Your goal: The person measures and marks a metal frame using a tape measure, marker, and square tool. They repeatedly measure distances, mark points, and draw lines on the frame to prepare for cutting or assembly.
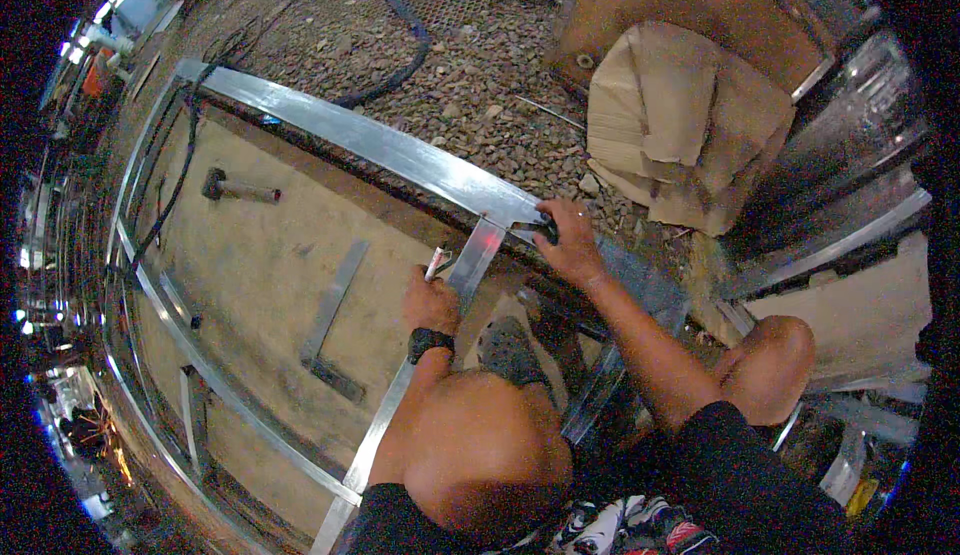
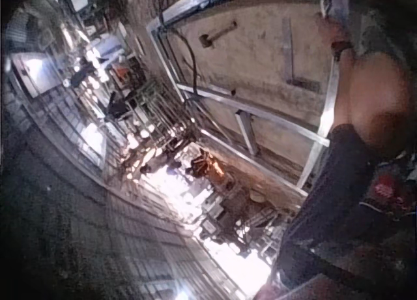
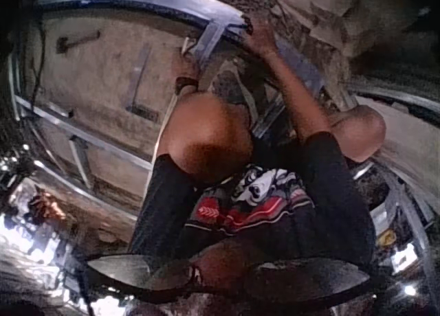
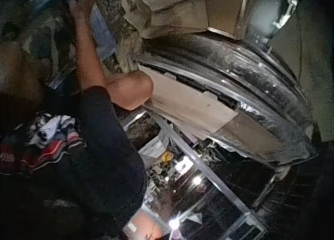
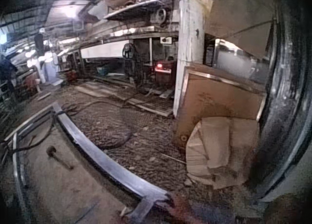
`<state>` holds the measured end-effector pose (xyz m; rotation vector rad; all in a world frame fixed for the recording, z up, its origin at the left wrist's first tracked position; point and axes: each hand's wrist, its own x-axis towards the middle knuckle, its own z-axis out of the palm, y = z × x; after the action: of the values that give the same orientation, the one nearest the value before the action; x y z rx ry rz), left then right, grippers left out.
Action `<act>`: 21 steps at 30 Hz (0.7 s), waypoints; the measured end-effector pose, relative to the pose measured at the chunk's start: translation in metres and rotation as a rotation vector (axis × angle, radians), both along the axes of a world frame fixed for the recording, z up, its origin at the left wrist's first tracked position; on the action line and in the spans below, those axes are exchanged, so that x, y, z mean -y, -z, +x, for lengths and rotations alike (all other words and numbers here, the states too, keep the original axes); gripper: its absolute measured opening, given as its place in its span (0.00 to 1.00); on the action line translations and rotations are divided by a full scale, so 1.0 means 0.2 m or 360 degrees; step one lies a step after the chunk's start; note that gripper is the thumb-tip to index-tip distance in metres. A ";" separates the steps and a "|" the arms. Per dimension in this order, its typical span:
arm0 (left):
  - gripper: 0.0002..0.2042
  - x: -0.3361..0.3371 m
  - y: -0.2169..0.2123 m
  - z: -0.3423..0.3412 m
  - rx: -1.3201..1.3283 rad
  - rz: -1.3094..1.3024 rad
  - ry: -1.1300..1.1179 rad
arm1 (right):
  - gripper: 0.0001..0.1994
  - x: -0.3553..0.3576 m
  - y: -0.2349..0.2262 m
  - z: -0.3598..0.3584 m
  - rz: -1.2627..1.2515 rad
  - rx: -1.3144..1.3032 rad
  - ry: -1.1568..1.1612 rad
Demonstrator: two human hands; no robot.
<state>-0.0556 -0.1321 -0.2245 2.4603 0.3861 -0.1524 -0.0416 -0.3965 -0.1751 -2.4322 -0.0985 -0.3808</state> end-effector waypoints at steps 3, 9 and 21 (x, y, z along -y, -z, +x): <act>0.10 0.03 -0.07 0.03 -0.0161 -0.0046 -0.0034 | 0.19 0.04 0.03 0.02 0.0013 -0.0087 -0.0007; 0.12 0.00 0.01 0.03 0.0185 0.0000 0.0055 | 0.18 0.15 0.06 -0.08 0.0402 -0.0108 0.0326; 0.12 0.04 -0.11 0.02 0.0126 0.0056 0.0036 | 0.19 0.18 0.05 -0.16 0.0253 -0.0069 0.0227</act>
<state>-0.0513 -0.1401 -0.2016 2.4970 0.3290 -0.0577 -0.0738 -0.4318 -0.1860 -2.2950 0.1207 -0.3836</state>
